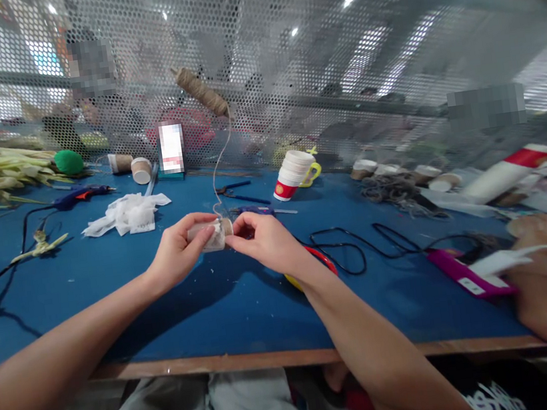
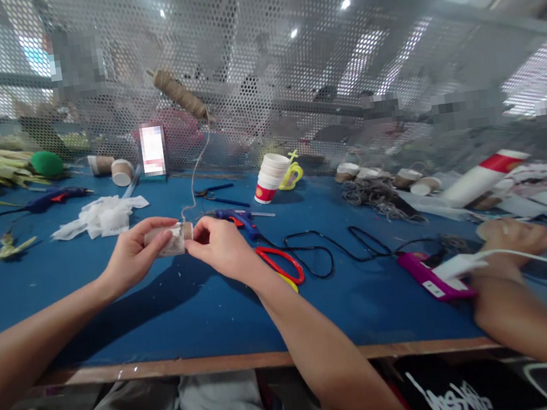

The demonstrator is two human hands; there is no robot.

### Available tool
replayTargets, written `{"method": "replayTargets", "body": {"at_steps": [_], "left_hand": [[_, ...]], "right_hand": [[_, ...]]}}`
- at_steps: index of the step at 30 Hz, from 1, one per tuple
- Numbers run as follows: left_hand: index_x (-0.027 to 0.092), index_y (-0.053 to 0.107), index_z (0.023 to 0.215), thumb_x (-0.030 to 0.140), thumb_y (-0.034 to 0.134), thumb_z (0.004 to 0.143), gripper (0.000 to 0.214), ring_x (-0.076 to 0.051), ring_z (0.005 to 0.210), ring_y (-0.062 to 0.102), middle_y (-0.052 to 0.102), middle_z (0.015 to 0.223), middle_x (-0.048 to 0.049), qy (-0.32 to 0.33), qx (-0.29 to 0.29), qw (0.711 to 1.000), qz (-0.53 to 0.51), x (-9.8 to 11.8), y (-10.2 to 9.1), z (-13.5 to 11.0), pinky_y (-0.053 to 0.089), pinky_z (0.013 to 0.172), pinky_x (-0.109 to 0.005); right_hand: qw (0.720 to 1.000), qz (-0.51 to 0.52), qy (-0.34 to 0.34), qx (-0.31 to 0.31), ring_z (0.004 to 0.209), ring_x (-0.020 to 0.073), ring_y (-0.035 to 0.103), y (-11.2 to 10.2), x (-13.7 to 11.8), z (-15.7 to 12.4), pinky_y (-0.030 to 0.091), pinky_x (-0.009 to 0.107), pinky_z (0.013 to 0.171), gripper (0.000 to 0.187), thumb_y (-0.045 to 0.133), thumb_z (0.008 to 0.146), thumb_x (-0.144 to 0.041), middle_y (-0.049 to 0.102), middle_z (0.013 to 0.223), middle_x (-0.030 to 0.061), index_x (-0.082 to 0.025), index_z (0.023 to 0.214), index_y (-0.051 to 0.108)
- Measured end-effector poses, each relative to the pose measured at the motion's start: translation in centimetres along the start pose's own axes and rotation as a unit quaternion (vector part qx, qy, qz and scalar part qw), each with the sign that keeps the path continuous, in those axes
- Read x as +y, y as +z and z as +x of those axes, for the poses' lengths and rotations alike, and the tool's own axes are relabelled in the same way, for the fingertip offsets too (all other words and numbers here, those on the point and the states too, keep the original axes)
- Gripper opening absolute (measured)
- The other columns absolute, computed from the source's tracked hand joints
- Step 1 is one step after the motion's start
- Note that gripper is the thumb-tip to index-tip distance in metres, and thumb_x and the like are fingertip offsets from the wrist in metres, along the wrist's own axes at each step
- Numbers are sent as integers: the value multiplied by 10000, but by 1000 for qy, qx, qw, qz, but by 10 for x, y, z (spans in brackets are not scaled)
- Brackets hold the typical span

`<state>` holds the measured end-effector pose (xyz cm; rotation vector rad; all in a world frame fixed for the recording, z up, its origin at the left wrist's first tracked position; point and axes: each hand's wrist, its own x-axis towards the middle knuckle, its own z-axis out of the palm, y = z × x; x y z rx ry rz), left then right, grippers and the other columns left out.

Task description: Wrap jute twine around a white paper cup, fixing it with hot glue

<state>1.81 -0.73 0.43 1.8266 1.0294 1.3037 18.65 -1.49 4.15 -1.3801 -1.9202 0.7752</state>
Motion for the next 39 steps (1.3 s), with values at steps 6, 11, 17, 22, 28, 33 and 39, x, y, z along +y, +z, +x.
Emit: {"method": "replayTargets", "body": {"at_steps": [6,11,17,22,28,33,39], "left_hand": [[123,590,1003,315,484,822,284,-87,556,524,649,784,-39,19,1,1000,16,1,-1,-1,426,531,-188],[134,580,1031,275,482,824,269,-115,711,570,652,891,-51,98,-36,993,58,3,-3,-5,440,663,-207],[135,493,1137,330,568,769,423,-128,753,567,623,966,-81,39,-64,993,-96,4,-5,0,448,653,-211],[127,531,1085,358,587,749,412,-93,608,552,632,820,-49,-88,-97,959,-252,1,-4,6,425,556,-190],[118,573,1067,318,570,754,372,-98,611,561,659,848,-52,-93,-116,974,-171,2,0,3,420,568,-195],[132,560,1118,320,532,781,386,-190,895,599,615,1122,-105,-29,-151,980,-123,0,2,1,464,745,-271],[124,574,1066,295,500,788,335,-218,1007,564,604,1146,-106,5,-145,989,-42,1,2,0,425,869,-336]], "right_hand": [[993,108,15,-48,604,122,540,-8,3,3,428,274,592,206,616,692,-356,590,655,14,-171,722,533],[957,256,117,-66,550,94,556,-13,8,11,406,226,537,224,589,719,-372,590,610,-7,-166,668,515],[935,319,139,-70,506,67,535,-13,5,12,396,203,539,180,619,681,-297,578,548,-28,-157,636,515],[972,211,79,-68,552,86,543,-12,3,4,417,232,598,143,599,703,-275,586,567,-13,-156,663,530],[997,74,0,38,739,135,560,-10,14,4,427,274,703,245,547,761,-400,630,803,38,-163,804,588],[991,125,-25,-29,948,168,570,-2,17,5,387,324,883,463,330,862,-502,655,963,68,-169,935,644],[988,143,-44,-45,950,163,579,6,16,5,396,322,889,539,272,864,-540,664,970,63,-169,935,656]]}}
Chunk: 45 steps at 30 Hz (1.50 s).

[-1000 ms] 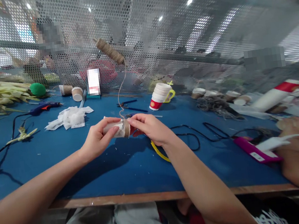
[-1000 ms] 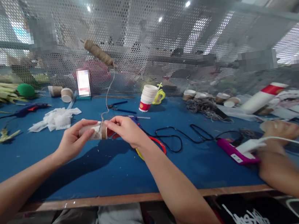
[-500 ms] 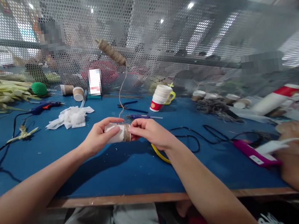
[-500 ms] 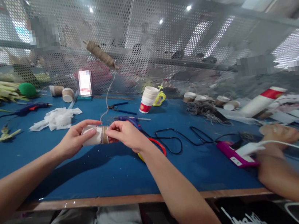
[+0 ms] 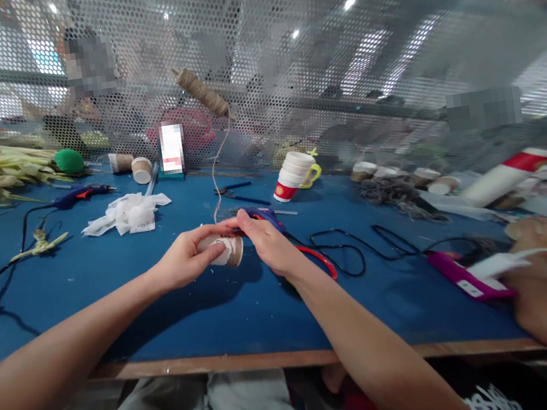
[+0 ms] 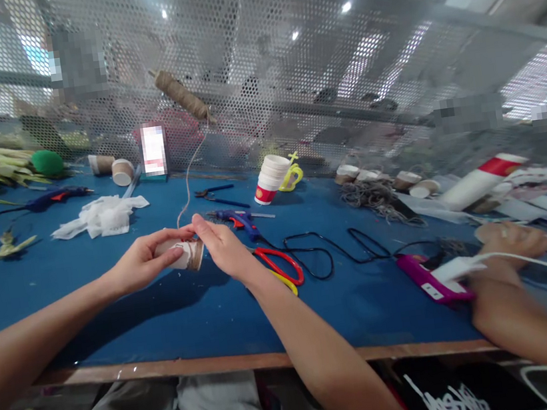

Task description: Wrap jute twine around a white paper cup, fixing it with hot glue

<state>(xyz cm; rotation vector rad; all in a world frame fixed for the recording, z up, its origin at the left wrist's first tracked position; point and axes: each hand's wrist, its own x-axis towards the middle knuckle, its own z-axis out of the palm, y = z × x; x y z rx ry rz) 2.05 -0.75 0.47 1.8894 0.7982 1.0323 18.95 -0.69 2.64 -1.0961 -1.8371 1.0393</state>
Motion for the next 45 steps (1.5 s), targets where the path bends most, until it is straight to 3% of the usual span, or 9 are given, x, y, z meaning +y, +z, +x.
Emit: {"method": "replayTargets", "body": {"at_steps": [4,7,12,19,25,27,31,38,45], "left_hand": [[115,570,1055,317,482,794,342,-183,859,596,643,1033,-98,-29,8,999,38,1,-2,0,454,747,-280],[116,572,1056,324,474,799,345,-156,777,586,653,960,-86,-39,12,998,49,1,-2,0,441,665,-241],[123,582,1041,354,432,815,356,-115,624,527,649,836,-60,-69,29,995,68,-4,-2,1,393,553,-213],[118,584,1027,360,414,812,366,-146,684,559,656,881,-76,-84,22,991,106,-14,-3,4,419,611,-245],[111,589,1006,361,415,806,364,-195,812,594,661,956,-93,-90,21,988,128,-22,-6,6,444,714,-286],[98,585,1010,356,413,807,371,-197,828,594,657,974,-102,-99,22,988,118,-22,-7,7,444,720,-282],[85,583,1018,346,418,806,374,-193,819,591,654,975,-109,-114,31,986,115,-21,-11,9,440,713,-276],[81,579,1020,378,432,798,400,-177,740,574,652,884,-103,-131,47,984,115,-27,-17,12,427,641,-262],[84,589,1011,381,426,797,400,-169,709,565,651,856,-97,-127,47,982,133,-25,-16,12,424,634,-265]], "right_hand": [[987,-133,33,80,920,165,595,-20,3,12,439,281,801,486,284,883,-466,657,987,97,-136,957,633],[895,-393,150,151,948,163,584,-49,12,26,408,250,818,324,367,865,-290,635,1054,88,-154,1059,587],[855,-432,267,106,849,286,614,-82,46,42,430,301,701,120,592,643,-148,668,807,168,-91,728,654],[888,-357,264,119,647,209,614,-77,64,42,446,275,580,76,584,626,-142,638,630,100,-117,697,597],[947,-208,179,166,539,108,572,-75,29,25,480,241,552,207,563,682,-143,621,688,38,-133,885,526],[974,-99,157,126,508,109,561,-73,15,17,482,250,529,127,600,677,-196,606,626,36,-137,767,532],[987,-26,134,79,491,104,553,-60,-3,-1,465,237,485,137,624,657,-217,609,614,37,-131,739,555],[988,-84,133,8,357,69,433,-36,-11,-19,369,198,360,154,584,697,-281,501,429,-33,-127,700,582],[975,-190,116,20,326,81,442,-28,-13,-20,397,213,379,242,563,720,-355,484,388,-26,-155,583,550]]}}
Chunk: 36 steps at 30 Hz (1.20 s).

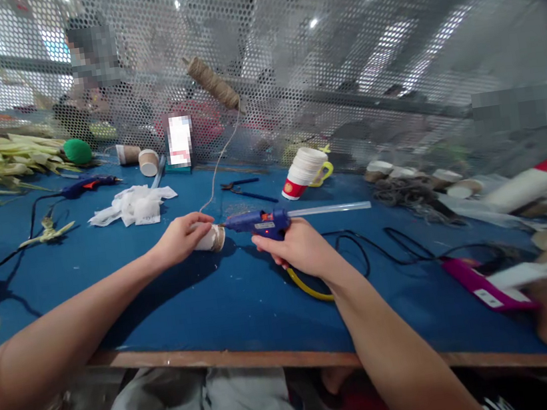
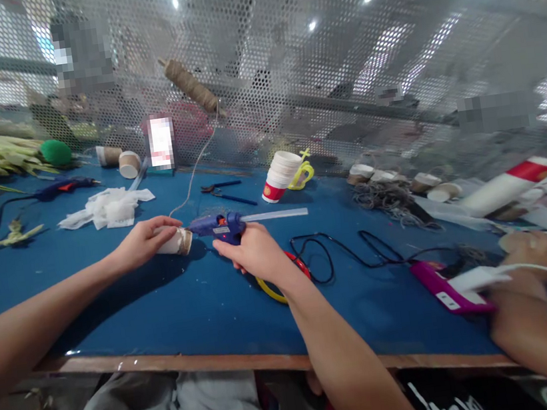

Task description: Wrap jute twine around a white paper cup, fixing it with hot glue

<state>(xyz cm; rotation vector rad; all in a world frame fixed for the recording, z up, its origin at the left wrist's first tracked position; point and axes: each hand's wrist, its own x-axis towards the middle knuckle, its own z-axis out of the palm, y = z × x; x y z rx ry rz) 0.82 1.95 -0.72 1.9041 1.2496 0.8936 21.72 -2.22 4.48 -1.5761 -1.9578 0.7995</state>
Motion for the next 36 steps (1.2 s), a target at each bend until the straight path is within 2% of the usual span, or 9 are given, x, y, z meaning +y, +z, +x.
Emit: {"method": "replayTargets", "body": {"at_steps": [7,21,31,36], "left_hand": [[95,598,989,365,433,796,371,-185,764,584,662,898,-98,5,8,1000,8,1,-1,-1,444,688,-284],[110,606,985,365,422,792,369,-184,764,595,672,893,-85,-1,14,1000,21,-2,0,2,440,666,-264],[94,601,993,354,424,788,376,-176,725,582,667,868,-92,-11,9,1000,10,-1,1,1,427,640,-260],[89,597,1010,364,424,794,390,-183,754,584,664,904,-103,-13,7,1000,8,-1,0,1,429,668,-267]], "right_hand": [[1000,-23,8,-10,325,90,448,0,-3,-1,393,216,381,240,561,715,-344,485,375,-22,-165,557,543],[997,-71,-21,-10,325,98,450,0,-5,-7,370,222,383,253,555,717,-317,487,352,-21,-175,508,541],[991,-111,-71,-7,411,108,437,0,2,-9,332,248,439,332,537,727,-309,476,398,-17,-202,434,423],[988,-125,-84,11,506,141,478,1,1,-8,339,262,487,301,524,728,-318,496,444,-2,-205,461,447]]}}
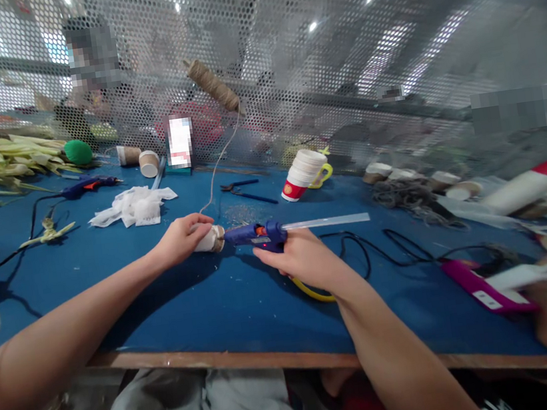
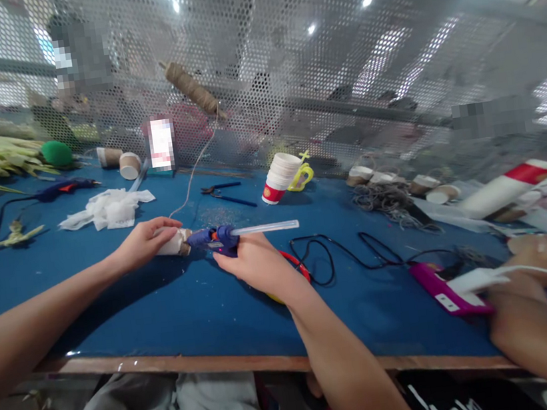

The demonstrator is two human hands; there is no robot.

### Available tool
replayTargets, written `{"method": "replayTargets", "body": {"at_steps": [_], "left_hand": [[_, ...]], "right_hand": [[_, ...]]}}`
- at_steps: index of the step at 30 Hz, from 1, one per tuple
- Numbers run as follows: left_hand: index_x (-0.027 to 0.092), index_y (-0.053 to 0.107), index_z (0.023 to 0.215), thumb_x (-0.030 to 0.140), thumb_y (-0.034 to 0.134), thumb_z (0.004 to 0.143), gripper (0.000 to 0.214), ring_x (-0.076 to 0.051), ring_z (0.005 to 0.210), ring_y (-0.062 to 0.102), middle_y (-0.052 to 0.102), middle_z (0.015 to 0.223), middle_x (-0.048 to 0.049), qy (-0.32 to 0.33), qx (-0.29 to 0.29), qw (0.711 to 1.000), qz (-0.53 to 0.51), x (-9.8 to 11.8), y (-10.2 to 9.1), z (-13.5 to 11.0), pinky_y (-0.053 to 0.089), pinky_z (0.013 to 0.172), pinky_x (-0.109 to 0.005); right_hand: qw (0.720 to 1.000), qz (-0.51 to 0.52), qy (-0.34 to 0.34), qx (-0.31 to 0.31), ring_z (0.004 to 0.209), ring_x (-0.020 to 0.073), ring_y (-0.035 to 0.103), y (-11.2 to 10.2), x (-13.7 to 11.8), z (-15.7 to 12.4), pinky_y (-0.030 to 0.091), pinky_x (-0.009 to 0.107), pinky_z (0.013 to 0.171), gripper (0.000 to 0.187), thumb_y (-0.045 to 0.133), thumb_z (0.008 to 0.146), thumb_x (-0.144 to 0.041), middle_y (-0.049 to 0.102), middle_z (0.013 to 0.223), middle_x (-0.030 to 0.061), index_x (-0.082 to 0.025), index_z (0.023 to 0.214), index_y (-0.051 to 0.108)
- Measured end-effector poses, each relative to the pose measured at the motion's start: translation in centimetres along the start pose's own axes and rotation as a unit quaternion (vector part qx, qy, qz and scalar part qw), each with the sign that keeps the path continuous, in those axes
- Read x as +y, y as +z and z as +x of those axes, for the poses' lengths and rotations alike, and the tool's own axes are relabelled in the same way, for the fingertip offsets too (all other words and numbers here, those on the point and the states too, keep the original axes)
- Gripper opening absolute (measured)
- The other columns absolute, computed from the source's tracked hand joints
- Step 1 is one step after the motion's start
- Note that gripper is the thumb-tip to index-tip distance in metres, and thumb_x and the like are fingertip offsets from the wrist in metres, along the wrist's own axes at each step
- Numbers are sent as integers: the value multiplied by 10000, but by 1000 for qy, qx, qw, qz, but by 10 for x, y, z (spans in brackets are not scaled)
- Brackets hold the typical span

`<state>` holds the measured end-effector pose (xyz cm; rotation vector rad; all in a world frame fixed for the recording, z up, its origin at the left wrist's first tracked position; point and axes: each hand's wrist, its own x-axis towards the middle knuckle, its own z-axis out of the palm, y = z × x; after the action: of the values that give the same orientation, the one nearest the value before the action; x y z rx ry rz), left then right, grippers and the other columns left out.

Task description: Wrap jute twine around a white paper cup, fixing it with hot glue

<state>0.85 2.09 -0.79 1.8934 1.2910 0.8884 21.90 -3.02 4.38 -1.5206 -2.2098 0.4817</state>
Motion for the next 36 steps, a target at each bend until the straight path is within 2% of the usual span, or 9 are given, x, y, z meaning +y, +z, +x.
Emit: {"method": "replayTargets", "body": {"at_steps": [4,10,14,24,28,36], "left_hand": [[87,600,1004,352,428,791,381,-192,795,589,664,924,-106,-3,0,1000,2,2,0,0,434,698,-270],[92,599,1011,353,423,790,385,-178,756,588,666,897,-90,-3,-1,1000,10,1,0,0,434,668,-261],[96,599,1005,359,423,787,384,-177,754,590,670,890,-84,2,-3,1000,2,0,0,0,440,667,-262],[110,592,1005,346,419,804,354,-179,802,589,659,915,-82,50,-13,998,31,-2,0,-1,442,721,-278],[115,581,1008,342,414,813,343,-176,770,590,660,881,-76,60,-26,997,43,1,-1,-3,449,684,-273],[120,577,1003,323,414,813,322,-176,787,591,659,912,-83,71,-24,996,50,2,0,-4,448,710,-282]], "right_hand": [[1000,-12,18,5,555,158,502,0,-2,0,344,268,511,274,515,734,-328,525,487,8,-202,497,461],[999,-37,-8,-20,563,146,504,-3,-3,-1,344,257,524,306,497,742,-311,522,496,3,-195,471,416],[999,-38,-13,-5,548,139,497,-2,-2,-2,347,250,516,299,481,748,-317,509,481,-1,-188,482,437],[998,13,64,0,367,107,456,-5,-8,3,382,245,447,307,521,727,-298,471,377,-16,-188,454,434],[997,24,74,-8,349,109,471,-5,-6,6,405,243,451,287,531,721,-300,473,363,-12,-181,468,468],[996,42,82,-18,354,114,479,-5,-5,5,414,236,431,247,533,723,-320,493,378,-5,-163,532,532]]}}
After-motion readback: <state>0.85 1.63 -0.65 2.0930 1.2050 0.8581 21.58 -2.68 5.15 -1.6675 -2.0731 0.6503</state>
